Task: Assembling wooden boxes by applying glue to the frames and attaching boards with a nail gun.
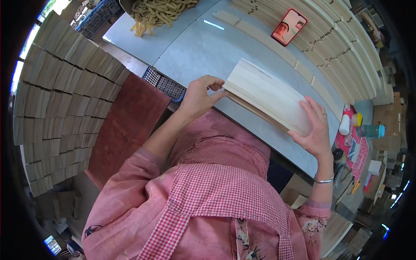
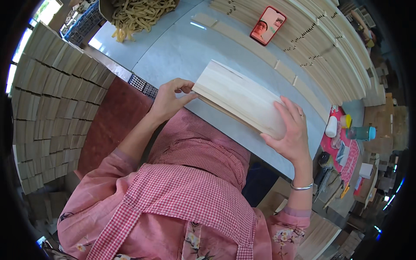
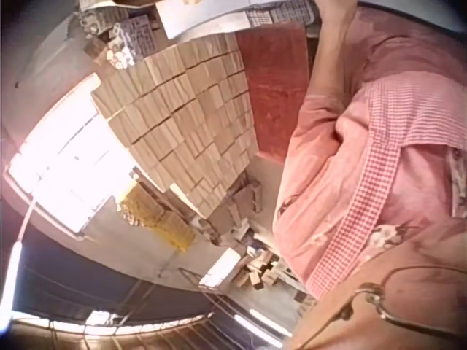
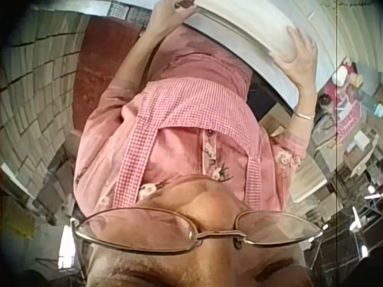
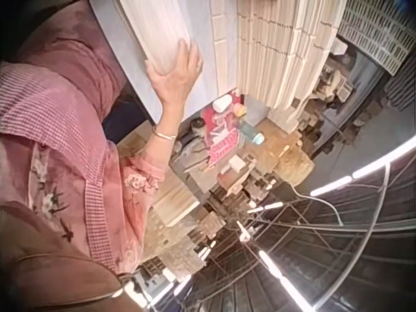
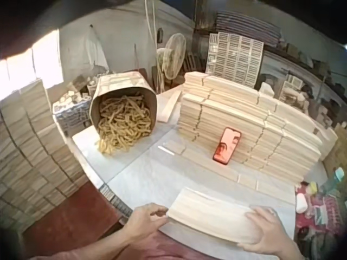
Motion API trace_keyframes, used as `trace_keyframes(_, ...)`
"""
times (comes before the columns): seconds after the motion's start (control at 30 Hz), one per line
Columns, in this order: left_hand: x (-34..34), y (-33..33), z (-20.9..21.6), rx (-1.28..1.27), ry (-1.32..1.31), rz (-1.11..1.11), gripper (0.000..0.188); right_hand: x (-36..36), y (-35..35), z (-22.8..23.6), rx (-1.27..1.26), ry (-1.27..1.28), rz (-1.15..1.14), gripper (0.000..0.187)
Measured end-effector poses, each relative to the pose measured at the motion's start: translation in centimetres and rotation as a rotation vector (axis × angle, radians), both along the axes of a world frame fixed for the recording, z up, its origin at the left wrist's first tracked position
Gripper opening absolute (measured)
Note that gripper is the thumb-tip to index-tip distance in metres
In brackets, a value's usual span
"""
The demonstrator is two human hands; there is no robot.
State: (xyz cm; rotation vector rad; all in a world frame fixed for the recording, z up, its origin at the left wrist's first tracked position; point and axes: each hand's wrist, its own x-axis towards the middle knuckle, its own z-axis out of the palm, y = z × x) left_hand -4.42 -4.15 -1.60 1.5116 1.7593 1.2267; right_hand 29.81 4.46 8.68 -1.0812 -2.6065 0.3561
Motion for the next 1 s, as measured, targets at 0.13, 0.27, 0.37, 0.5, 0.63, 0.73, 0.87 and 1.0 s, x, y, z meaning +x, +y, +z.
trace_keyframes(0.13,0.5,0.1,1.0,-0.057,0.018,-0.011,0.020,-0.2,0.4,-0.5,-0.010,-0.014,0.001,0.078)
trace_keyframes(0.27,0.8,0.3,1.1,-0.032,0.121,0.018,0.016,0.3,0.8,-0.6,-0.059,-0.057,-0.001,0.081)
trace_keyframes(0.37,0.8,0.5,1.1,-0.019,0.213,0.011,0.013,0.3,1.1,-1.3,-0.045,-0.078,-0.006,0.082)
trace_keyframes(0.5,0.7,1.0,1.5,0.035,0.354,0.011,0.011,0.2,1.7,-2.1,-0.020,-0.102,-0.005,0.083)
trace_keyframes(0.63,0.8,0.9,1.8,0.118,0.500,-0.004,0.012,0.6,1.5,-2.9,-0.042,-0.154,-0.020,0.084)
trace_keyframes(0.73,0.9,0.6,1.8,0.144,0.553,-0.001,0.013,0.9,1.4,-3.4,-0.027,-0.173,-0.004,0.084)
trace_keyframes(0.87,0.9,0.4,2.1,0.135,0.619,-0.013,0.014,0.4,1.8,-2.7,-0.029,-0.203,0.028,0.084)
trace_keyframes(1.0,0.7,0.8,2.2,0.111,0.658,-0.036,0.015,-0.2,2.2,-2.1,-0.054,-0.241,0.047,0.084)
